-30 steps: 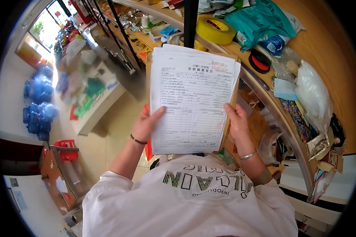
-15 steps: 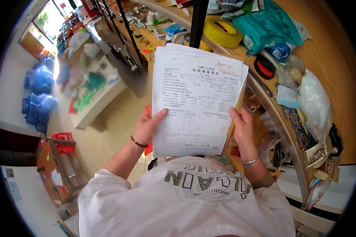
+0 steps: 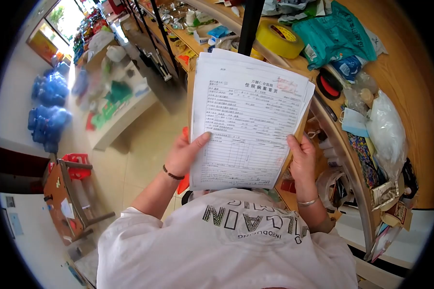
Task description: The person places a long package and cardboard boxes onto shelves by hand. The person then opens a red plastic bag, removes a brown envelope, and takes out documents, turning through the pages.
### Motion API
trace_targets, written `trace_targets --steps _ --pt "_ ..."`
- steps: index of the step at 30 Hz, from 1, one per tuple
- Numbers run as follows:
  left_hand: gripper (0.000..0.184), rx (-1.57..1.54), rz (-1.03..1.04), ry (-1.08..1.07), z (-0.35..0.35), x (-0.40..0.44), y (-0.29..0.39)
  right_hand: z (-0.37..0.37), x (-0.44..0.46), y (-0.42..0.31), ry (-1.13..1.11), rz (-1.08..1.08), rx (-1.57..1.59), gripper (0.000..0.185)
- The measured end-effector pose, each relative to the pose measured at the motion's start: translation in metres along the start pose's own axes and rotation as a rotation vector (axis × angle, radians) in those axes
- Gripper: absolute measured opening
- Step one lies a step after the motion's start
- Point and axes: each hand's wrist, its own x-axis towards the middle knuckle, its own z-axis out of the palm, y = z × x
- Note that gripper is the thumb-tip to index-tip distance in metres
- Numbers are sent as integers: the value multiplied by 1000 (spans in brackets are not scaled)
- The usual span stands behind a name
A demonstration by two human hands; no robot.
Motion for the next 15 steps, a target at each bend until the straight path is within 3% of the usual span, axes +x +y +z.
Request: trace_targets --steps 15 --pt "35 29 -4 -29 9 -2 5 -2 -12 -11 6 -42 -17 23"
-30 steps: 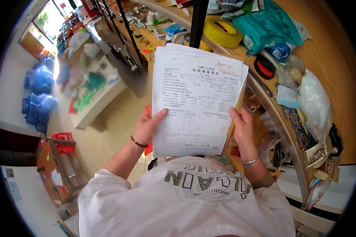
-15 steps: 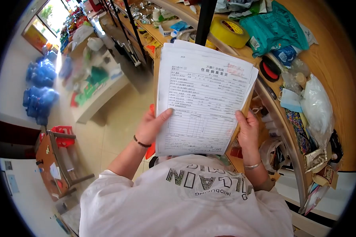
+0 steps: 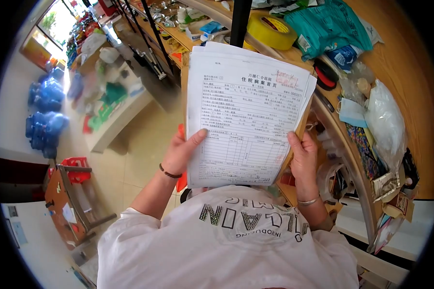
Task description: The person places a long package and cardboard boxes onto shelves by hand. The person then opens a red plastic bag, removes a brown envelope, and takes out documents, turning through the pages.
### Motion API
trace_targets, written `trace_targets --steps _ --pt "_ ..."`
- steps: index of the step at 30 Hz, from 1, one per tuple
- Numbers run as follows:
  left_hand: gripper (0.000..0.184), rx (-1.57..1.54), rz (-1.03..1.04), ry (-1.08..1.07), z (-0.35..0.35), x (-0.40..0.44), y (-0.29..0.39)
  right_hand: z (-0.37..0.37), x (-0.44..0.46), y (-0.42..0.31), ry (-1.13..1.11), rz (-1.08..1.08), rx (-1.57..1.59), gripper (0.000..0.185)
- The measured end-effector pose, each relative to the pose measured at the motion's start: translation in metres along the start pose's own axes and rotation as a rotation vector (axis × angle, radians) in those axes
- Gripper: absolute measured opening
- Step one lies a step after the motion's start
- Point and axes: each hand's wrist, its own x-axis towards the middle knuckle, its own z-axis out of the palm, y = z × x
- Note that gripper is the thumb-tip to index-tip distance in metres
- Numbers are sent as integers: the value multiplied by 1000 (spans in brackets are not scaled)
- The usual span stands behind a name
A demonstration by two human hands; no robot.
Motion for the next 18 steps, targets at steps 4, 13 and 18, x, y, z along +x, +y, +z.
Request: trace_targets --steps 4,13,18 --pt "35 -17 -5 -15 -1 1 -1 1 -2 -2 13 -2 -8 23" --pt "33 -5 8 -28 -1 1 0 0 -3 0 16 10 -16 23" --pt "33 -3 15 -21 0 0 1 0 -4 2 13 13 10 23"
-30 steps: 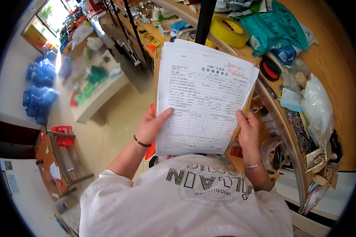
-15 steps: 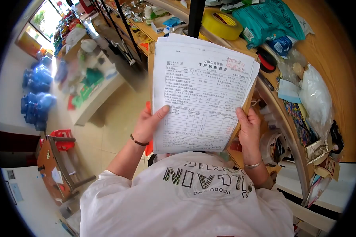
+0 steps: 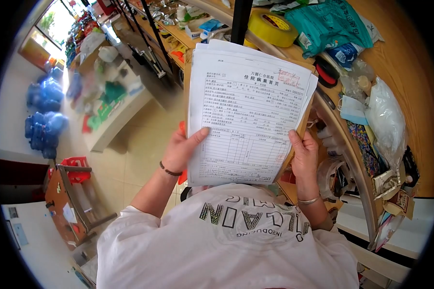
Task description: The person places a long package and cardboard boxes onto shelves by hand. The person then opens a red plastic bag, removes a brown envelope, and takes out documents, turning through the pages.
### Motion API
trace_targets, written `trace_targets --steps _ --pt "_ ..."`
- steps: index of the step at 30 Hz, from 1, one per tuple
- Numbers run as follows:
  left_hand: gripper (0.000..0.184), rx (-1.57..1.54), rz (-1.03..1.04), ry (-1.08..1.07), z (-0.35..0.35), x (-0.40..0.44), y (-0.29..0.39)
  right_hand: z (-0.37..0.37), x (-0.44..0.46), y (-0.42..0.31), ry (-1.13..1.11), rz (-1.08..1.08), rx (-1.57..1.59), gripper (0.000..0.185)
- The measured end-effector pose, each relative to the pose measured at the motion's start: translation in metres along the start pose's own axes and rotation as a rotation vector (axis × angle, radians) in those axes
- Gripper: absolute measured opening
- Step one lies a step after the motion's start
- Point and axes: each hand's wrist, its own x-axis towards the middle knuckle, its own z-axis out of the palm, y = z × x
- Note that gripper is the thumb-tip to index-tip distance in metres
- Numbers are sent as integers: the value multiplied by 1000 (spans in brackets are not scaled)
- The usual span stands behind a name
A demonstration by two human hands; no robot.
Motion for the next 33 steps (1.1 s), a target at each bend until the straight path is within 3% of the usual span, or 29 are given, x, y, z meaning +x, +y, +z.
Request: trace_targets --steps 19,21,24,33 --pt "30 -11 12 16 -11 2 -8 4 0 3 26 84 -17 26" --pt "37 36 -96 89 -20 4 -11 2 1 5 20 87 -10 27" --pt "51 45 -40 104 -20 6 -11 2 1 7 3 74 -2 27" --pt "51 9 -89 56 -28 7 -14 3 -2 9 15 106 43 28"
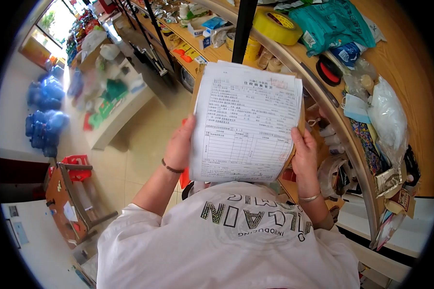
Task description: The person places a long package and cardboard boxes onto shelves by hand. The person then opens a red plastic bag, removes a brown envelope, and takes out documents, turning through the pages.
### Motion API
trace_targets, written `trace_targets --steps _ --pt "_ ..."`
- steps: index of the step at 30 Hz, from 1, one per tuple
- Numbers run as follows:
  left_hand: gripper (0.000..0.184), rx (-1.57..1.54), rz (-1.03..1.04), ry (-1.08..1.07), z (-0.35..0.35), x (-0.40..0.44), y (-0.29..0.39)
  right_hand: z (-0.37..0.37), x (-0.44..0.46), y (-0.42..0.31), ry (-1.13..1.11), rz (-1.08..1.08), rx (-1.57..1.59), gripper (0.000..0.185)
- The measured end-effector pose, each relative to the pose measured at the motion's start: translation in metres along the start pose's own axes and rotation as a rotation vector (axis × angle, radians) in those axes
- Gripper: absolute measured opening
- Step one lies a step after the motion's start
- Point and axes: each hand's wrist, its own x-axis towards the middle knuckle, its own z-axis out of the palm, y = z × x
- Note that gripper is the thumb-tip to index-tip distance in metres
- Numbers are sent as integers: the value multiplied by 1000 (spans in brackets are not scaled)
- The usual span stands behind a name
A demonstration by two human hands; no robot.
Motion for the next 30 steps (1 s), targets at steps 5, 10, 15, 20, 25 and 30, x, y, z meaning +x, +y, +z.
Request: trace_targets --steps 5,10,15,20,25,30 --pt "47 -17 44 -40 -1 -4 -1 0 -3 -2 -26 -49 26 27" --pt "41 -81 104 -98 -1 -7 9 0 -7 -8 -72 -74 45 26" --pt "32 -151 129 -143 4 -10 19 4 -9 -11 -99 -112 45 27" --pt "31 21 250 -82 13 -15 11 2 -12 -10 -89 -98 12 27" --pt "31 67 308 -123 17 -15 12 0 -15 -14 -82 -70 -68 27" --pt "33 70 238 -57 9 -15 16 -13 -12 -9 -214 -81 -165 30"
